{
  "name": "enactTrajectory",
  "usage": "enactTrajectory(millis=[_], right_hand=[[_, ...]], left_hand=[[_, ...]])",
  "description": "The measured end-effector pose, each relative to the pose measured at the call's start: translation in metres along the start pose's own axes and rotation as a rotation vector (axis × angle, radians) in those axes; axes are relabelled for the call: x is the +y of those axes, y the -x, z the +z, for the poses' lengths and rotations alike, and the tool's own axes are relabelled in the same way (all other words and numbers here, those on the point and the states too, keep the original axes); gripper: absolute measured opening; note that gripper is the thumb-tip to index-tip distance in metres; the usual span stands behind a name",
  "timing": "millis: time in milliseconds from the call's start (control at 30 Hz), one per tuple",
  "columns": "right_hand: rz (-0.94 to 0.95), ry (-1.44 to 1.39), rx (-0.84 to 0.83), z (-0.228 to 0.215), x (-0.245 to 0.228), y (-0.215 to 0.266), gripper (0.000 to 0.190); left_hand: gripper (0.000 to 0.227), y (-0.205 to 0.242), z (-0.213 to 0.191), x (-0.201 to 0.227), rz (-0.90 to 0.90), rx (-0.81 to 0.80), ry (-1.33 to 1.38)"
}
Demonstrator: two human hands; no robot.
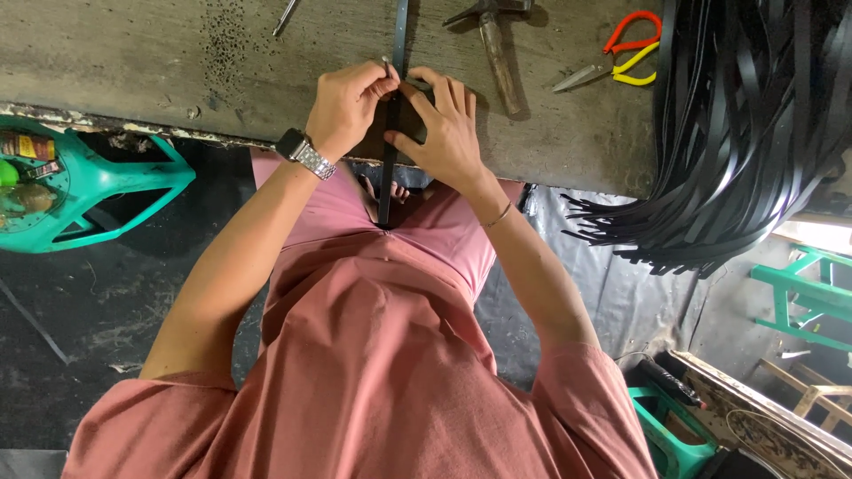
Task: Punching a series of holes into a black leather strap using a hand punch and a hammer on a workbench.
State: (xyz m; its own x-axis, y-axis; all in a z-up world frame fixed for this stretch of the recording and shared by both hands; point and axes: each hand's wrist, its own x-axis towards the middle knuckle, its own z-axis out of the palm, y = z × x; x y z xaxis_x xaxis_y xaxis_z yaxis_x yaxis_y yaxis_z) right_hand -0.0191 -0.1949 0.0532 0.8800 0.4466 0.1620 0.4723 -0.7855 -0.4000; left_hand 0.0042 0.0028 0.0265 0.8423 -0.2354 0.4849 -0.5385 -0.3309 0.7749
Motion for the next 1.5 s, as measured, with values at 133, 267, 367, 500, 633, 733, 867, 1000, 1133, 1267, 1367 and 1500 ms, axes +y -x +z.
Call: enactTrajectory(millis=[133,267,367,500,633,733,867,1000,1133,1267,1367,1500], right_hand=[[0.169,0.111,0.145,-0.006,0.043,-0.006,0.062],[0.28,0.676,0.189,-0.019,0.079,-0.003,0.04],[0.4,0.478,0.106,-0.019,0.094,-0.008,0.028],[0.499,-0.194,0.127,-0.078,0.045,-0.007,0.037],[0.213,-0.255,0.264,-0.103,-0.025,0.02,0.045],[0.152,-0.321,0.092,-0.09,-0.03,0.023,0.036],[0.112,-0.192,0.021,-0.102,-0.028,0.015,0.032],[0.035,-0.168,0.415,-0.131,-0.055,0.021,0.042],[0.324,-0.12,-0.136,-0.094,-0.031,0.024,0.028],[0.293,-0.213,0.195,-0.099,-0.007,0.024,0.039],[0.43,0.066,0.28,-0.074,0.048,0.016,0.034],[0.487,0.406,0.266,-0.045,0.084,0.006,0.03]], left_hand=[[0.012,0.006,0.005,-0.008,0.068,-0.05,-0.073],[0.008,0.001,0.004,-0.002,0.15,-0.028,-0.154],[0.006,0.006,0.005,-0.004,0.124,-0.075,-0.142],[0.01,0.009,0.011,-0.017,0.12,-0.089,-0.241],[0.006,0.011,0.015,-0.017,0.157,-0.102,-0.313],[0.006,0.014,0.018,-0.024,0.136,-0.108,-0.345],[0.009,0.016,0.018,-0.026,0.167,-0.1,-0.367],[0.007,0.011,0.017,-0.025,0.153,-0.116,-0.329],[0.013,0.017,0.02,-0.024,0.113,-0.115,-0.352],[0.014,0.005,0.006,-0.01,0.133,-0.089,-0.259],[0.007,0.008,0.009,-0.012,0.16,-0.096,-0.262],[0.003,0.003,0.004,-0.001,0.13,-0.116,-0.164]])
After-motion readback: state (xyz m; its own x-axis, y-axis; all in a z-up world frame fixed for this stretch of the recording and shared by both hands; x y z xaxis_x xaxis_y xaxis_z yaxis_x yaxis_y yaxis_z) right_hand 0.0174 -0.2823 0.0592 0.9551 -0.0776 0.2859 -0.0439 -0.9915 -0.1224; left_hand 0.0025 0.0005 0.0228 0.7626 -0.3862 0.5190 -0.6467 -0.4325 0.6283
